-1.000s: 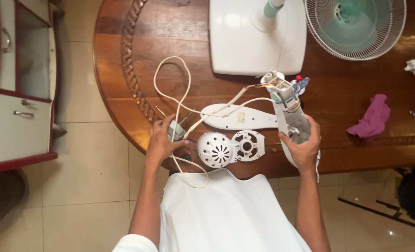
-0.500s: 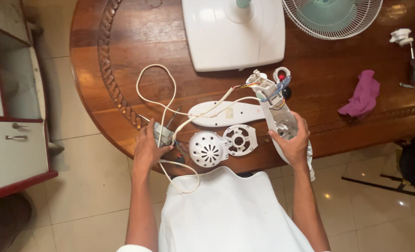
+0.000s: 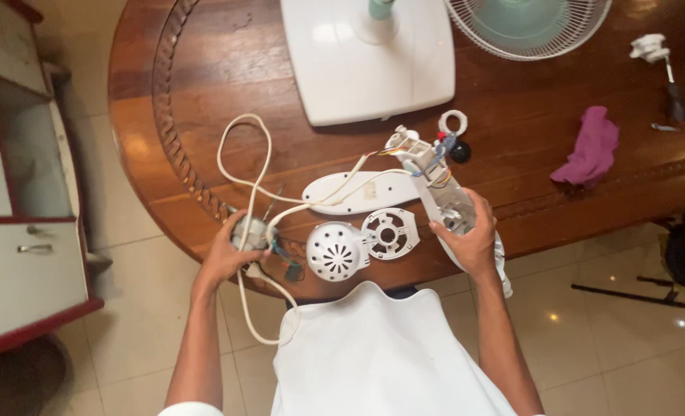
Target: The person disassembles a small white plastic fan component, removes a black cap, and uses a screwdriver to adjust internal parts. They then wipe the component with a pink cloth and place it on the table among other fan parts.
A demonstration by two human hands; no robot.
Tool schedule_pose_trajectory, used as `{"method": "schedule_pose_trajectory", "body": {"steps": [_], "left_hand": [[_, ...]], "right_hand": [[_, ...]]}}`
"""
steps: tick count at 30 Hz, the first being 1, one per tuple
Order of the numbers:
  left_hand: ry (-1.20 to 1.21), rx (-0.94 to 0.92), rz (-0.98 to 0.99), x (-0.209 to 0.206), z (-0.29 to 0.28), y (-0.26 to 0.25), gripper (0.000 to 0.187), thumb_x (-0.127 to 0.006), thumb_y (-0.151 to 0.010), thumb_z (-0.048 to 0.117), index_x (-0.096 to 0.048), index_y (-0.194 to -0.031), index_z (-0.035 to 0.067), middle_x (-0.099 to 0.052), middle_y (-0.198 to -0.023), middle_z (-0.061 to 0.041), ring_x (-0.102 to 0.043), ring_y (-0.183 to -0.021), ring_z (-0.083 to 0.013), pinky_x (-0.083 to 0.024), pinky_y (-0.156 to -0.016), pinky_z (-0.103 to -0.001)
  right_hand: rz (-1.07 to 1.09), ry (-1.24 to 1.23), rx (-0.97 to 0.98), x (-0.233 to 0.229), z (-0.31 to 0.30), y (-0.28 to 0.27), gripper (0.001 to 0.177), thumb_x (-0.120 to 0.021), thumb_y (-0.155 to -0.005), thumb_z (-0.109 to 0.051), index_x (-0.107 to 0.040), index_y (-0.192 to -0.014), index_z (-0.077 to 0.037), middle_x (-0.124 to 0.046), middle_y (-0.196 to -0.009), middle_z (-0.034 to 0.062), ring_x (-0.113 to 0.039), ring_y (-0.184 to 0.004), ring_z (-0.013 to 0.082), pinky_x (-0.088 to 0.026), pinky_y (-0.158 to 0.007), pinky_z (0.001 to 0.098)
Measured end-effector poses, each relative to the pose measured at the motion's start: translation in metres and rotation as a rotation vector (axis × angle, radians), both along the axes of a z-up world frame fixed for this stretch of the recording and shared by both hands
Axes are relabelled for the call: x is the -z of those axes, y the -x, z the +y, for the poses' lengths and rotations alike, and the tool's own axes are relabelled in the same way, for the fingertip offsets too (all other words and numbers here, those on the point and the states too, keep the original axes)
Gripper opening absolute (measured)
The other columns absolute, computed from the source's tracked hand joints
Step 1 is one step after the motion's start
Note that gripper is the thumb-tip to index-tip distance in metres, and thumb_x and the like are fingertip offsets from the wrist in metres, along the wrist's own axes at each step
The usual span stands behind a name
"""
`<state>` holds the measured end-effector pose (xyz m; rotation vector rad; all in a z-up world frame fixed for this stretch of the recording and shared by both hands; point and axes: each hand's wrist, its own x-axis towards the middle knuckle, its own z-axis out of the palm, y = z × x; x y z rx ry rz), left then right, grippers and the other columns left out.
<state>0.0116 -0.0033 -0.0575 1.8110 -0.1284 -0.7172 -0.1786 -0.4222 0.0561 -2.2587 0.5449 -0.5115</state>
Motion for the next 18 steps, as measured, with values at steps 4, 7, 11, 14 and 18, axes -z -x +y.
{"method": "schedule_pose_trajectory", "body": {"steps": [4, 7, 11, 14, 18], "left_hand": [[0.063, -0.095, 0.068, -0.001, 0.015, 0.009, 0.093, -0.091, -0.06, 0.007, -0.051, -0.145, 0.009, -0.067, -0.117, -0.008, -0.065, -0.104, -0.0177, -0.055, -0.089, -0.032], [0.198, -0.117, 0.018, -0.012, 0.022, 0.026, 0.091, -0.088, -0.062, 0.002, -0.05, -0.144, 0.008, -0.066, -0.119, -0.007, -0.065, -0.106, -0.0168, -0.054, -0.091, -0.03], [0.191, -0.229, 0.044, -0.045, 0.03, 0.059, 0.093, -0.087, -0.064, -0.001, -0.05, -0.149, 0.01, -0.063, -0.113, -0.01, -0.062, -0.095, -0.0194, -0.051, -0.076, -0.031], [0.238, -0.312, 0.002, -0.072, 0.026, 0.079, 0.095, -0.082, -0.061, -0.003, -0.046, -0.148, 0.01, -0.064, -0.122, -0.007, -0.067, -0.097, -0.017, -0.052, -0.069, -0.029], [0.393, -0.377, -0.103, -0.108, 0.02, 0.112, 0.097, -0.08, -0.065, -0.004, -0.041, -0.152, 0.007, -0.062, -0.128, -0.009, -0.067, -0.105, -0.0177, -0.055, -0.078, -0.028]], "right_hand": [[0.043, 0.186, 0.013, -0.011, 0.001, 0.008, 0.081, -0.094, -0.066, -0.016, -0.056, -0.136, -0.002, -0.061, -0.132, 0.018, -0.058, -0.122, 0.0378, -0.046, -0.103, 0.0484], [0.07, 0.22, -0.008, -0.02, -0.004, 0.019, 0.08, -0.094, -0.067, -0.018, -0.056, -0.136, -0.002, -0.061, -0.134, 0.0181, -0.056, -0.125, 0.0391, -0.04, -0.108, 0.0516], [0.059, 0.191, -0.033, -0.025, -0.019, 0.028, 0.079, -0.092, -0.069, -0.021, -0.055, -0.136, -0.004, -0.061, -0.135, 0.017, -0.056, -0.128, 0.0372, -0.04, -0.111, 0.0504], [0.039, 0.205, -0.057, -0.03, -0.032, 0.042, 0.08, -0.092, -0.069, -0.021, -0.053, -0.137, -0.003, -0.06, -0.136, 0.0167, -0.055, -0.129, 0.0367, -0.035, -0.116, 0.0534], [0.011, 0.205, -0.097, -0.043, -0.05, 0.058, 0.083, -0.092, -0.068, -0.021, -0.052, -0.138, -0.004, -0.061, -0.136, 0.015, -0.055, -0.131, 0.0359, -0.027, -0.12, 0.0576]]}}
